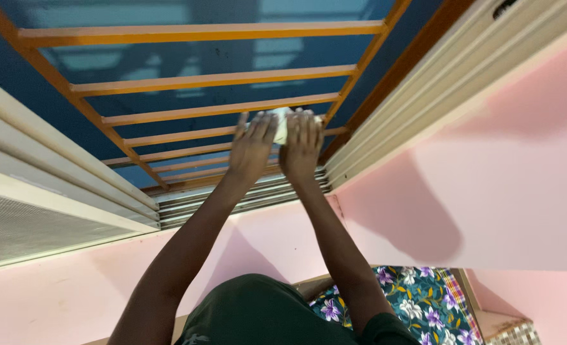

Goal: The person cleans a window and its frame using a cloth, first wiping the glass surface and then sliding the window open to wipe the internal metal bars.

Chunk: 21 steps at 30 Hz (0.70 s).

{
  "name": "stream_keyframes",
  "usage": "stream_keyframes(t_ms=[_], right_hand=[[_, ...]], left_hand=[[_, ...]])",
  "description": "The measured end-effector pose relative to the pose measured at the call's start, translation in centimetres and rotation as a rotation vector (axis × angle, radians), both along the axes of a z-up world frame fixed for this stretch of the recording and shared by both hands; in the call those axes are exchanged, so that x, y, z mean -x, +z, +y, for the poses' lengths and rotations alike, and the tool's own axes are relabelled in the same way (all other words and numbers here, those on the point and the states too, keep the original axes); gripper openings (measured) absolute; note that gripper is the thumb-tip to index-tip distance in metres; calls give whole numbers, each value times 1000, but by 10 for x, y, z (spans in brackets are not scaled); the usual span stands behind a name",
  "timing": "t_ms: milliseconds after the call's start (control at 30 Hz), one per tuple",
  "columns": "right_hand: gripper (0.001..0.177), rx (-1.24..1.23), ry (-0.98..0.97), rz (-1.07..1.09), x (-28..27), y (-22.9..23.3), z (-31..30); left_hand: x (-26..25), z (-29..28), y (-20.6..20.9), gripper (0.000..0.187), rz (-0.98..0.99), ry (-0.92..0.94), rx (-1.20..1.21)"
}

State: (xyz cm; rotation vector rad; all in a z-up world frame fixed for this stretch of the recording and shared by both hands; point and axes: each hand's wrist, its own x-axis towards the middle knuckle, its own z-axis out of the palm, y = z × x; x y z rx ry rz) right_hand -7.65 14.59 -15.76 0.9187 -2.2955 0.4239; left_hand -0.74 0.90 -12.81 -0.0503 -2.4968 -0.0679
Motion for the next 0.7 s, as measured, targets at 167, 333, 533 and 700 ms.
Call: stream_keyframes(t_ms=[167, 333, 533, 700], right_hand=[[77, -25, 202, -123, -52, -20, -84], [76, -10, 384, -141, -114, 7, -154], [64, 60, 619, -139, -111, 25, -163], [74, -95, 410, -185, -69, 11, -112]], left_hand=[[-83, -63, -17, 55, -52, 272, -118], [-158, -112, -6, 56, 36, 391, -274], [-166, -109, -1, 57, 58, 363, -379], [-112, -81, -22, 63, -6, 359, -214]])
